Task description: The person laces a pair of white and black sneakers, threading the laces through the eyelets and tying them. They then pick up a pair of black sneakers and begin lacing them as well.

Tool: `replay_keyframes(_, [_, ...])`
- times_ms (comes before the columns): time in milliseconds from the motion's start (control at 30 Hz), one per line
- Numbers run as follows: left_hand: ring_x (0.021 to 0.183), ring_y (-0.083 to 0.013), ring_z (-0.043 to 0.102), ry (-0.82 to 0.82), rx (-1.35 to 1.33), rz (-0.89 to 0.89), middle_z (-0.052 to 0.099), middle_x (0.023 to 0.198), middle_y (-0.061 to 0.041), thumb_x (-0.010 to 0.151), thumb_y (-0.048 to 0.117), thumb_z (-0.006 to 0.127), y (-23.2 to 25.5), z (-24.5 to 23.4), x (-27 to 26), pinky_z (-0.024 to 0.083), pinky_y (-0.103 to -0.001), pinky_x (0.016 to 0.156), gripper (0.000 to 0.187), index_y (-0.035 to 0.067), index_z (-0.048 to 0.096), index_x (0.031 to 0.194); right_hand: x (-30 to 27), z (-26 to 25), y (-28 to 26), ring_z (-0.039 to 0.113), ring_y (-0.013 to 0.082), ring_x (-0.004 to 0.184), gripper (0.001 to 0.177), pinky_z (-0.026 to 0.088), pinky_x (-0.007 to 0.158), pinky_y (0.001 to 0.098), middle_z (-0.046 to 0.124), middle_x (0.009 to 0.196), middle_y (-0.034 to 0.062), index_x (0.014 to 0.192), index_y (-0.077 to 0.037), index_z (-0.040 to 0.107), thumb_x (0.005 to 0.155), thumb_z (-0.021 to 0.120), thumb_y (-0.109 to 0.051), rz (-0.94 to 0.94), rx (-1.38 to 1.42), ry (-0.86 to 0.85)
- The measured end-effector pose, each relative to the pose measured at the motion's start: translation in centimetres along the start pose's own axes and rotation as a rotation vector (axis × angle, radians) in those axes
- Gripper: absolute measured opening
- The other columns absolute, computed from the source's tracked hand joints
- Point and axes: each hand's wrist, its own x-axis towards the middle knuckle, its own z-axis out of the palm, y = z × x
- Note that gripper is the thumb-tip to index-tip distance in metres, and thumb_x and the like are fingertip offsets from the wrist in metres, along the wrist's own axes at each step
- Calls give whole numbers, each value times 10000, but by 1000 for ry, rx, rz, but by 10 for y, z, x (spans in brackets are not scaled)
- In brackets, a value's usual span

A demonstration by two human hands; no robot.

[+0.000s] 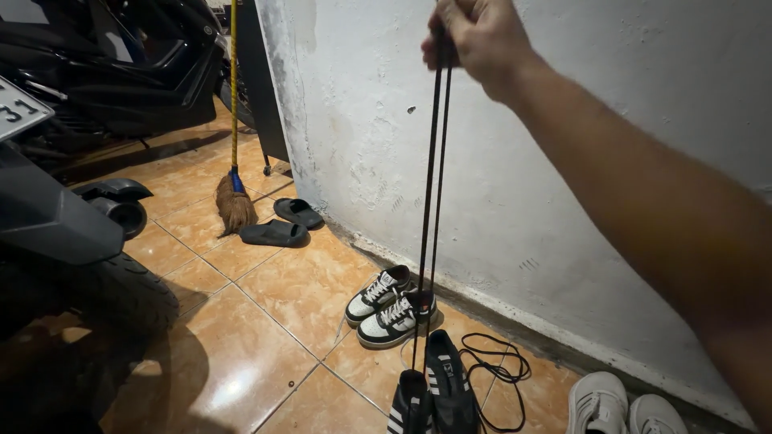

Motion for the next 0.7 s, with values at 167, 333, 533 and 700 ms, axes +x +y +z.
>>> replay_keyframes(167, [1418, -298, 450, 12, -20, 4, 445, 1526, -206, 814, 423, 829, 29, -18, 7, 414, -393, 1138, 873, 38, 427, 1486, 32, -22, -6, 710, 159, 861, 297, 605, 894, 368, 701, 880, 35, 969, -120, 645, 1155, 472, -276, 29, -245, 107])
replay_keyframes(333, [1420, -289, 455, 4, -47, -4, 454, 1525, -206, 814, 445, 830, 64, -35, 4, 417, -390, 1138, 901, 25, 415, 1494, 15, -7, 4, 757, 190, 897, 221, 612, 913, 406, 723, 921, 58, 1016, -98, 602, 1113, 488, -261, 81, 43, -36])
replay_keyframes(533, [1424, -279, 462, -9, -144, 10, 465, 1524, -206, 813, 471, 831, 47, -31, 6, 421, -387, 1139, 935, 8, 401, 1503, -19, -4, -14, 740, 207, 886, 249, 652, 884, 447, 705, 945, 90, 1102, -31, 624, 1080, 520, -256, 275, 168, -284])
replay_keyframes(700, [1387, -322, 510, 62, -108, 556, 522, 1497, -226, 857, 608, 724, 182, -92, 9, 406, -442, 1119, 967, -4, 391, 1527, -25, 3, -17, 732, 181, 940, 272, 651, 895, 433, 703, 973, 80, 1120, -33, 649, 1092, 516, -269, 205, 208, -276])
